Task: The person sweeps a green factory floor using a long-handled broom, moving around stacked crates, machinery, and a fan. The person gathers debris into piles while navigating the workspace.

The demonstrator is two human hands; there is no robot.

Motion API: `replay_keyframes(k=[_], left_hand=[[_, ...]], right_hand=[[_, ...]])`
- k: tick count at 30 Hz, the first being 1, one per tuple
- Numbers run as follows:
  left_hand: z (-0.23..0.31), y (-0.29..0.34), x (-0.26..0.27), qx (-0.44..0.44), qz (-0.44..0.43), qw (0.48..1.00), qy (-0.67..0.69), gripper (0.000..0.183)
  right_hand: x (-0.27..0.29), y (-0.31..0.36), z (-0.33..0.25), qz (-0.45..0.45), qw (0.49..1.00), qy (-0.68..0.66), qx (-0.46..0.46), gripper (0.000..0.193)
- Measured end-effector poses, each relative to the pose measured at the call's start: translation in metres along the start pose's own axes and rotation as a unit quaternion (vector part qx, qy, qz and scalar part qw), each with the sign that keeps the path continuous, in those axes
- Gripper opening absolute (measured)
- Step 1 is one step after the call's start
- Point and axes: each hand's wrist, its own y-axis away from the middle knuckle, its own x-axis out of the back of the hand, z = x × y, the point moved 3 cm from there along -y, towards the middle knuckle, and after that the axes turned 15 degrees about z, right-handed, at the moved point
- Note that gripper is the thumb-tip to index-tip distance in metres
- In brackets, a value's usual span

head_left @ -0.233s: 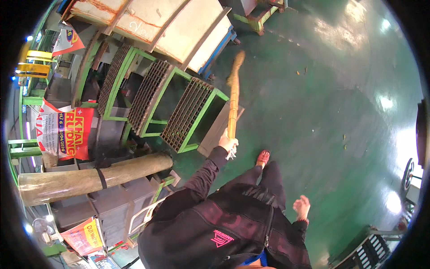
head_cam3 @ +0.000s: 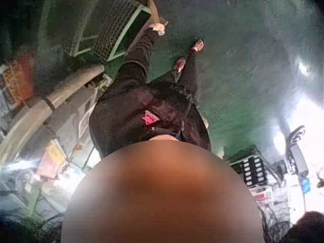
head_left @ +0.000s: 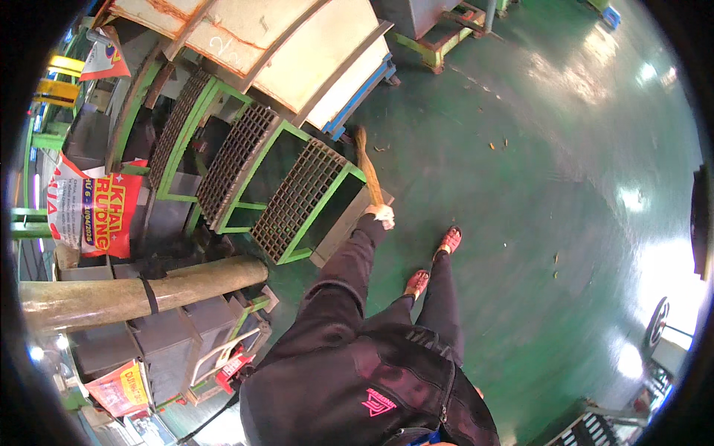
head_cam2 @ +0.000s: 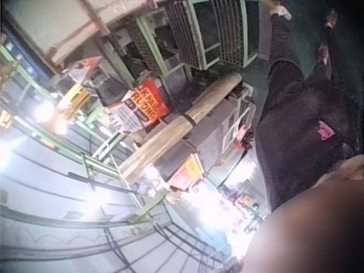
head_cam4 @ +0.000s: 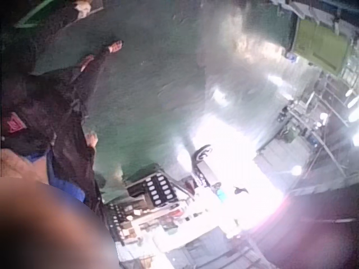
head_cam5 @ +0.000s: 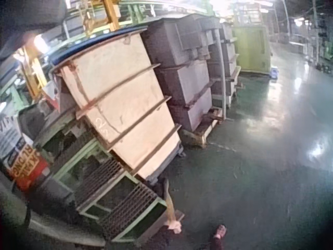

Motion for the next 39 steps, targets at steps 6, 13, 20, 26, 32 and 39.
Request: replay_keyframes(k=[6, 13, 20, 26, 32, 39], left_hand=[[-0.050, -0.004, -0.100, -0.091, 0.264, 0.914, -0.294, 0.016], [-0.029, 0.077, -0.209, 0.161, 0.026, 0.986, 0.044, 0.014], [0.022, 0.117, -0.213, 0.121, 0.060, 0.989, -0.063, 0.054], [0.127, 0.051, -0.175, -0.080, 0.214, 0.950, -0.211, 0.046], [0.251, -0.149, -0.156, 0.002, 0.234, 0.972, -0.021, 0.019], [0.114, -0.300, -0.232, 0.090, -0.471, 0.797, -0.368, 0.032]], right_hand=[[-0.002, -0.072, 0.077, -0.128, 0.984, 0.119, -0.019, 0.018], [0.185, -0.392, -0.030, 0.040, 0.793, -0.526, -0.306, 0.024], [0.233, -0.476, -0.040, 0.013, 0.748, -0.536, -0.392, 0.030], [0.185, -0.400, -0.022, 0.050, 0.612, -0.583, -0.532, 0.022], [0.175, -0.300, -0.054, 0.081, 0.565, -0.501, -0.651, 0.021], [0.211, -0.319, -0.130, 0.065, 0.618, -0.435, -0.652, 0.024]])
